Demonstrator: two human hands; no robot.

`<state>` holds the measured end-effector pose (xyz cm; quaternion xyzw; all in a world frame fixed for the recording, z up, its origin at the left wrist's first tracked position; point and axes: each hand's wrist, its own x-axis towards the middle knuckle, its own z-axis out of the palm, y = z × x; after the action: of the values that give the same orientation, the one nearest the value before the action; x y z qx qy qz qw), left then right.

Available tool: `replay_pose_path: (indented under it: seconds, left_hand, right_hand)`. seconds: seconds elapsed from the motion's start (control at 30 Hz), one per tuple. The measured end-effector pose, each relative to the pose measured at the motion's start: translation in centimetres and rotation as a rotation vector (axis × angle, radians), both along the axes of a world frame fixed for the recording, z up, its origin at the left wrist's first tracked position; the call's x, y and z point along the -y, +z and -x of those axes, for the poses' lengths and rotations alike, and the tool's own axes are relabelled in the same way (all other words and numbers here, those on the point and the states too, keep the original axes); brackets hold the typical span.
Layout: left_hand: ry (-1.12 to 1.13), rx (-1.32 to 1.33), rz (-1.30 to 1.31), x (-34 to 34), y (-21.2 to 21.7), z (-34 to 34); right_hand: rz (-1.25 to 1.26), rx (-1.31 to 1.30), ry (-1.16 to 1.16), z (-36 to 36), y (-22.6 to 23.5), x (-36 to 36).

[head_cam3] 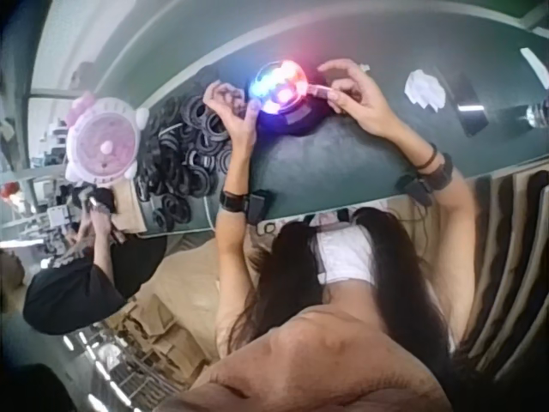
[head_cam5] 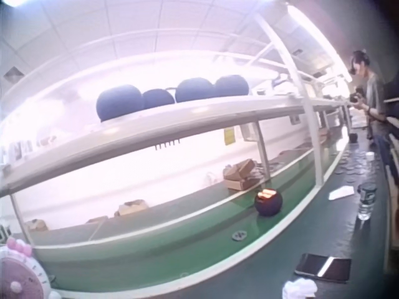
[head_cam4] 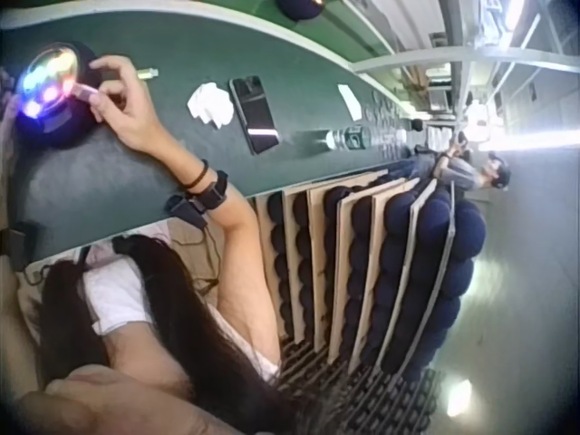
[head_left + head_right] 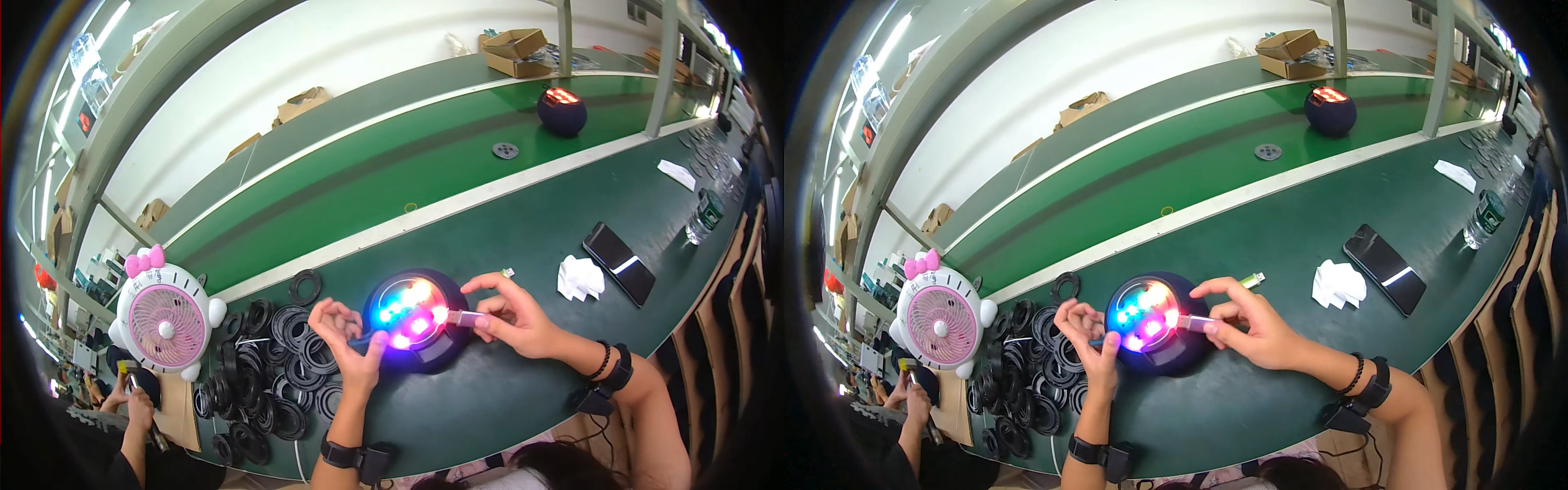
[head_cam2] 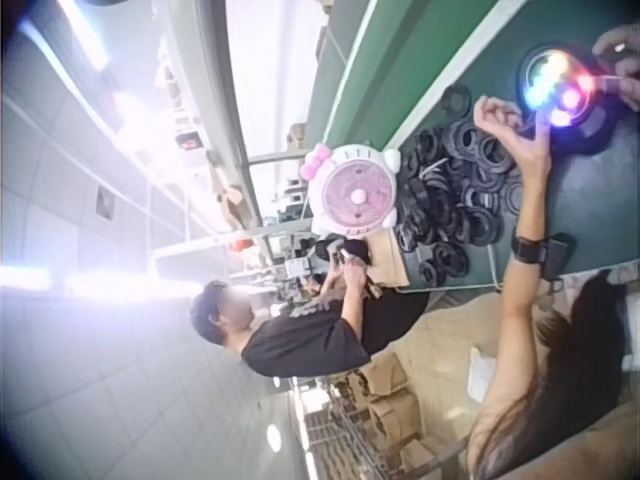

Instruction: Assembling a circular LED light device on a production line conveyor belt.

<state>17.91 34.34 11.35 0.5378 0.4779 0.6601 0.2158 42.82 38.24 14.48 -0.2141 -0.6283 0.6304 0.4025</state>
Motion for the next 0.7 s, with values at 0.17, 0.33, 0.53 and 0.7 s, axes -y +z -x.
replay_pose_path:
  seconds: [0.17, 0.33, 0.53, 0.7]
  left_hand:
    - [-0.321, -0.263, -0.11, -1.0, -0.1, 0.3]
    - [-0.343, -0.362, -0.054, -1.2, 1.1, 0.0]
    - [-0.466, -0.002, 0.139, -0.6, 1.8, -0.9]
    - [-0.522, 0.055, 0.151, -0.5, 2.4, -2.0]
  right_hand:
    - [-0.456, 0.17, 0.016, -0.5, 0.1, 0.5]
    - [-0.538, 0.18, -0.05, -0.3, 0.3, 0.5]
    - [-1.242, 0.266, -0.37, 0.1, 1.9, 0.3]
    - [-1.371, 0.35, -0.473, -0.2, 2.8, 1.5]
